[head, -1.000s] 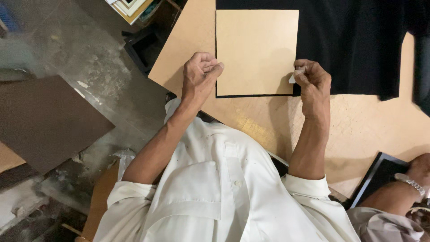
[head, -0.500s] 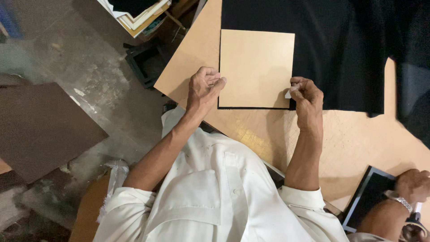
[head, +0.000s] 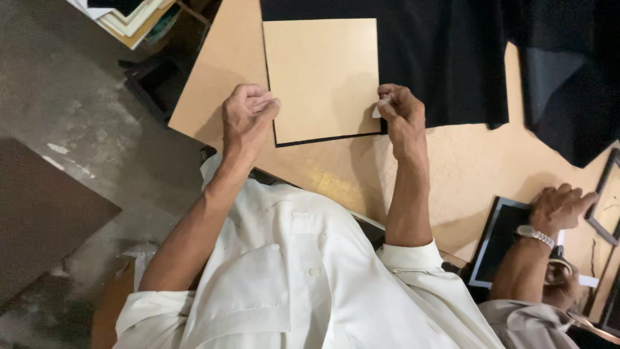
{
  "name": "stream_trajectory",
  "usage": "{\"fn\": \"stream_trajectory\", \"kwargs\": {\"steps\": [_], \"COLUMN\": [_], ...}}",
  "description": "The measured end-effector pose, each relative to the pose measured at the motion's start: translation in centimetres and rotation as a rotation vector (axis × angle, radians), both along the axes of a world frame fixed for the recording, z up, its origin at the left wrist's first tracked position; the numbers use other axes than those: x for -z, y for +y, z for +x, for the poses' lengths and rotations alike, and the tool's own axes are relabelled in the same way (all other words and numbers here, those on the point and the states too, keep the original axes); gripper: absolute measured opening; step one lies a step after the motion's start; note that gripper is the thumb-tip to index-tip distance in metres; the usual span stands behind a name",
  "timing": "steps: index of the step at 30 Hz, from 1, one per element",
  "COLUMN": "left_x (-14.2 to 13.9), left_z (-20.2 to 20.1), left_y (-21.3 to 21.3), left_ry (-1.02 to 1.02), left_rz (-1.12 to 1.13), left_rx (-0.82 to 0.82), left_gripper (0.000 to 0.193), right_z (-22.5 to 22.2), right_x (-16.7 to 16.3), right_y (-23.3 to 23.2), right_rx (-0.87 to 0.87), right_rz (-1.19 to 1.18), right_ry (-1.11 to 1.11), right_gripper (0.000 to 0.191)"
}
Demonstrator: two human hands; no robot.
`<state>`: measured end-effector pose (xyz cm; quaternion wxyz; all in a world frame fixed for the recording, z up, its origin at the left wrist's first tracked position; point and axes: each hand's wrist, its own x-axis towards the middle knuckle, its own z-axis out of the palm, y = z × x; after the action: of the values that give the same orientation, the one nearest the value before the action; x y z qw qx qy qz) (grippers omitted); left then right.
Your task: The person places a rectangular cardboard template on a large piece of black fabric, then uses a small cutting tool to cut the fabric along the template edges. The person repeats this process multiple times, moving the template and cutting new pieces of fabric.
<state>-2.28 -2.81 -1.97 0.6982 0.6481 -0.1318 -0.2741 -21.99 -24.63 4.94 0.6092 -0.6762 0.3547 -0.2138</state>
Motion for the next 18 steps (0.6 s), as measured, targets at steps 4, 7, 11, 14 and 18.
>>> {"fn": "stream_trajectory", "kwargs": {"steps": [4, 7, 11, 14, 18], "left_x": [-1.0, -1.8, -2.6, -2.8, -2.8], "left_z": [0.0, 0.0, 0.0, 0.0, 0.0], "left_y": [0.1, 0.2, 0.4, 0.5, 0.4], "left_ry": [0.042, 0.026, 0.024, 0.017, 0.034], "left_rz": [0.009, 0.015, 0.012, 0.017, 0.004], "left_rx": [0.001, -0.008, -0.007, -0.001, -0.009], "left_gripper": [0.039, 0.038, 0.037, 0.036, 0.038], "right_z": [0.3, 0.5, 0.9, 1.0, 1.0], "right_x": [-0.6, -1.4, -2.2, -2.4, -2.1], "right_y": [0.2, 0.4, 0.7, 0.7, 0.6], "right_rx": [0.027, 0.047, 0.058, 0.071, 0.066], "right_rz": [-0.003, -0.047, -0.033, -0.009, -0.013], "right_ry": [0.047, 0.104, 0.111, 0.109, 0.061], "right_gripper": [0.022, 0.018, 0.017, 0.018, 0.013]}}
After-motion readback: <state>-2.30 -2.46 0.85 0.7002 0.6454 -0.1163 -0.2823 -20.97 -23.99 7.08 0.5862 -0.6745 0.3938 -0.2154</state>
